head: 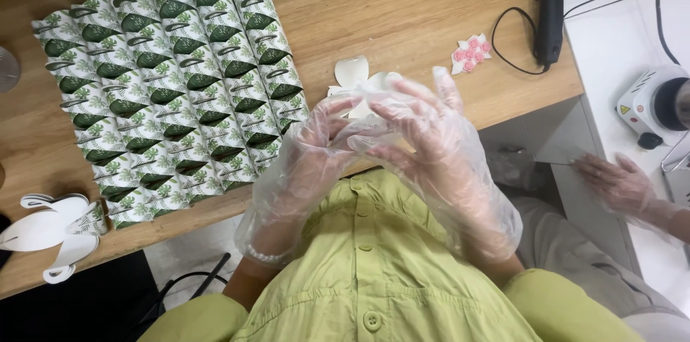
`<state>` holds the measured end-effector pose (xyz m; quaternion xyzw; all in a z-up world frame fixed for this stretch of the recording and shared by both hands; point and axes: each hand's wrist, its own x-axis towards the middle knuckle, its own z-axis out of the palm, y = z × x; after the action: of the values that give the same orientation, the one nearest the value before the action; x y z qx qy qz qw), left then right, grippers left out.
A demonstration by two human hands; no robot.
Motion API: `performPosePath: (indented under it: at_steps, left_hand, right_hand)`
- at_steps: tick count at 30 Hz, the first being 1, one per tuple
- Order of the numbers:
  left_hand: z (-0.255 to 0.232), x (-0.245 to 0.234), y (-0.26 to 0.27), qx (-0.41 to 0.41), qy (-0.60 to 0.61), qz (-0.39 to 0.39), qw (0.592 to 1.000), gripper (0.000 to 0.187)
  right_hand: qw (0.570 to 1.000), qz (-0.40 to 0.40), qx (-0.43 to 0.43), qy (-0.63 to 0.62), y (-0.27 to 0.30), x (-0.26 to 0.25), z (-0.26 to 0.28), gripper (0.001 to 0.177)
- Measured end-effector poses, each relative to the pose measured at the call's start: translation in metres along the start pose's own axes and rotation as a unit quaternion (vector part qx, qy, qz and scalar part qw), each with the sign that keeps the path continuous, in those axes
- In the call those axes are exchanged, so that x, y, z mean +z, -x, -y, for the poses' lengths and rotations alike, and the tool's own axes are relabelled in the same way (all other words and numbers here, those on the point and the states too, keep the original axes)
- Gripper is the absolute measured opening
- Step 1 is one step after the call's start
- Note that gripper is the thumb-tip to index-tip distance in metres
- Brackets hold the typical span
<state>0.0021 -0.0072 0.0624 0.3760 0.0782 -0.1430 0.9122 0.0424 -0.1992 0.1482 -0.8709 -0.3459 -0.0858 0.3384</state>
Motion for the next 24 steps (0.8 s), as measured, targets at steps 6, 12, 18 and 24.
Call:
performPosePath:
  at_steps: [6,12,18,24]
  left_hand:
    - [-0.018,0.014,0.011,0.248,-0.507,0.014,0.825,0.058]
    - [-0.013,0.022,0.004,0.019,-0.480,-0.066,0.875,0.069]
    - [0.027,-0.026,-0.020,0.000,-0.423,-0.061,0.904,0.101]
    - [0.088,-0.084,-0.037,-0.001,0.119,0.029,0.992,0.107]
  right_hand:
    - [0.929,0.025,0.201,-0.309,0.015,0.017,0.001,0.028]
    - [0.843,0.026,0.342,-0.415,0.048,0.068,-0.048,0.006]
    - [0.763,-0.045,0.432,-0.479,0.052,0.079,-0.073,0.010]
    - [0.705,-0.106,0.450,-0.539,0.052,0.099,-0.099,0.017]
